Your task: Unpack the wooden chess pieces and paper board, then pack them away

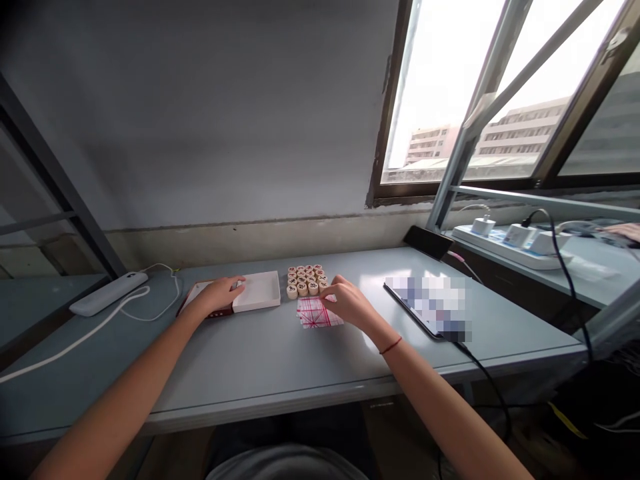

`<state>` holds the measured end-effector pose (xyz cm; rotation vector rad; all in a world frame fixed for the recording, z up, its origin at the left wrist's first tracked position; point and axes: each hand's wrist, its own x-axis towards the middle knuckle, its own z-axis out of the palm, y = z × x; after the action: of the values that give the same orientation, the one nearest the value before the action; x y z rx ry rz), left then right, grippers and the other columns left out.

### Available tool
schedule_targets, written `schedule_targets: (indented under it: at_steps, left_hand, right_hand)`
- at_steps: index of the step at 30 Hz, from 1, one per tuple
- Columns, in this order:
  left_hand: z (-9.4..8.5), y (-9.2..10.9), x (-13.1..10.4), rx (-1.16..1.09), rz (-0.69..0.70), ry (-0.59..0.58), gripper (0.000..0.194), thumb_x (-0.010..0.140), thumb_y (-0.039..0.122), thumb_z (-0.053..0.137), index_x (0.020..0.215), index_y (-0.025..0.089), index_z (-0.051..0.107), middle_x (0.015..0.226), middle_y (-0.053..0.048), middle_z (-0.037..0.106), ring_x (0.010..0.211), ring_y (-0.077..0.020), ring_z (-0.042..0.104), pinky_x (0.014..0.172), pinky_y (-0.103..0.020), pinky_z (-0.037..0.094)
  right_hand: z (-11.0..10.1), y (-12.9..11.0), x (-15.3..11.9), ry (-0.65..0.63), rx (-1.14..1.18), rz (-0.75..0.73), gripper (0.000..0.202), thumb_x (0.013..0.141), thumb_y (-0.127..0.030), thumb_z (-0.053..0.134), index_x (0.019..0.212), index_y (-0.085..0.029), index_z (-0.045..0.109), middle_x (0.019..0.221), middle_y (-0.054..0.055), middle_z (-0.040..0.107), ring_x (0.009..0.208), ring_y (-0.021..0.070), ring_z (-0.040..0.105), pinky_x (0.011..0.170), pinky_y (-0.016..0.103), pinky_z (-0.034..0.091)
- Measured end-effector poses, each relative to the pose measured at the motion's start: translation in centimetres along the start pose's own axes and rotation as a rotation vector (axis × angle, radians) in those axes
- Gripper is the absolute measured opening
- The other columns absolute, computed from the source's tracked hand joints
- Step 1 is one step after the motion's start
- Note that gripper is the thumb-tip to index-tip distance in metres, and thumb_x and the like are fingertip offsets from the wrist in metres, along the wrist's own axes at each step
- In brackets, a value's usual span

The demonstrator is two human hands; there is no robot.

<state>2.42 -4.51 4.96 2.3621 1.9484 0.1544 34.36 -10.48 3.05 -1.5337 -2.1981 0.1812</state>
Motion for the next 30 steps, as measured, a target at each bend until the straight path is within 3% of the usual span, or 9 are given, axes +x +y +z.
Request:
schedule_targets:
  at_steps: [2,4,7,9,12,15,30]
  left_hand:
    - [-1.3,0.9,-1.1,0.022,0.016,0.110,0.036,0.088,0.037,0.034,0.110,0.022,0.058,0.101,-0.009,0.064,0.086,-0.0228,0.061,0.065,-0.027,0.041]
    - [-1.9,2.1,-2.6,0.010,0.177,0.165,0.031,0.088,0.035,0.035,0.091,0.019,0.061,0.083,-0.006,0.065,0.073,-0.0192,0.060,0.060,-0.025,0.038]
    - [-0.9,3.5,-4.9,0.005,0.500,0.021,0.027,0.084,0.030,0.041,0.069,0.018,0.060,0.064,-0.003,0.063,0.057,-0.0152,0.055,0.053,-0.023,0.031]
    - [0.6,3.9,-6.0,0.032,0.591,-0.056,0.019,0.076,0.026,0.049,0.062,0.018,0.059,0.063,-0.003,0.064,0.057,-0.0155,0.056,0.052,-0.023,0.030]
    - [2.5,3.6,-6.6,-0.013,0.576,-0.064,0.018,0.076,0.022,0.047,0.065,0.018,0.061,0.068,-0.003,0.068,0.060,-0.0162,0.059,0.052,-0.023,0.032]
    - [3.0,3.2,-6.5,-0.041,0.527,-0.025,0.019,0.078,0.024,0.045,0.071,0.020,0.063,0.073,-0.002,0.069,0.065,-0.0177,0.061,0.054,-0.023,0.033]
    - [2.3,3.5,-6.7,-0.099,0.456,-0.054,0.019,0.078,0.026,0.045,0.068,0.020,0.060,0.068,-0.002,0.065,0.061,-0.0160,0.057,0.051,-0.023,0.029]
  right_hand:
    - [-0.1,-1.6,0.2,0.075,0.008,-0.092,0.020,0.082,-0.026,0.051,0.084,-0.019,0.070,0.088,0.006,0.056,0.068,0.0125,0.055,0.065,0.023,0.041]
    - [0.3,-4.1,0.7,0.094,-0.009,-0.228,0.020,0.083,-0.024,0.049,0.080,-0.018,0.067,0.085,0.006,0.058,0.067,0.0119,0.054,0.061,0.022,0.039]
    - [2.2,-7.8,1.4,0.017,-0.118,-0.441,0.019,0.082,-0.023,0.047,0.074,-0.019,0.064,0.072,0.003,0.061,0.061,0.0118,0.051,0.054,0.022,0.030]
    - [3.9,-9.3,1.8,-0.066,-0.181,-0.580,0.020,0.080,-0.024,0.048,0.068,-0.018,0.062,0.066,0.003,0.061,0.056,0.0117,0.049,0.052,0.024,0.026]
    - [6.2,-9.8,2.0,-0.087,-0.190,-0.644,0.019,0.078,-0.023,0.048,0.065,-0.017,0.061,0.064,0.003,0.062,0.053,0.0114,0.047,0.050,0.025,0.023]
    - [7.2,-9.2,2.0,-0.062,-0.135,-0.617,0.020,0.078,-0.022,0.047,0.065,-0.017,0.061,0.065,0.003,0.062,0.053,0.0108,0.046,0.051,0.025,0.023]
    - [6.3,-9.1,1.9,-0.101,-0.088,-0.472,0.020,0.077,-0.021,0.047,0.061,-0.017,0.059,0.062,0.002,0.062,0.051,0.0102,0.044,0.050,0.024,0.022]
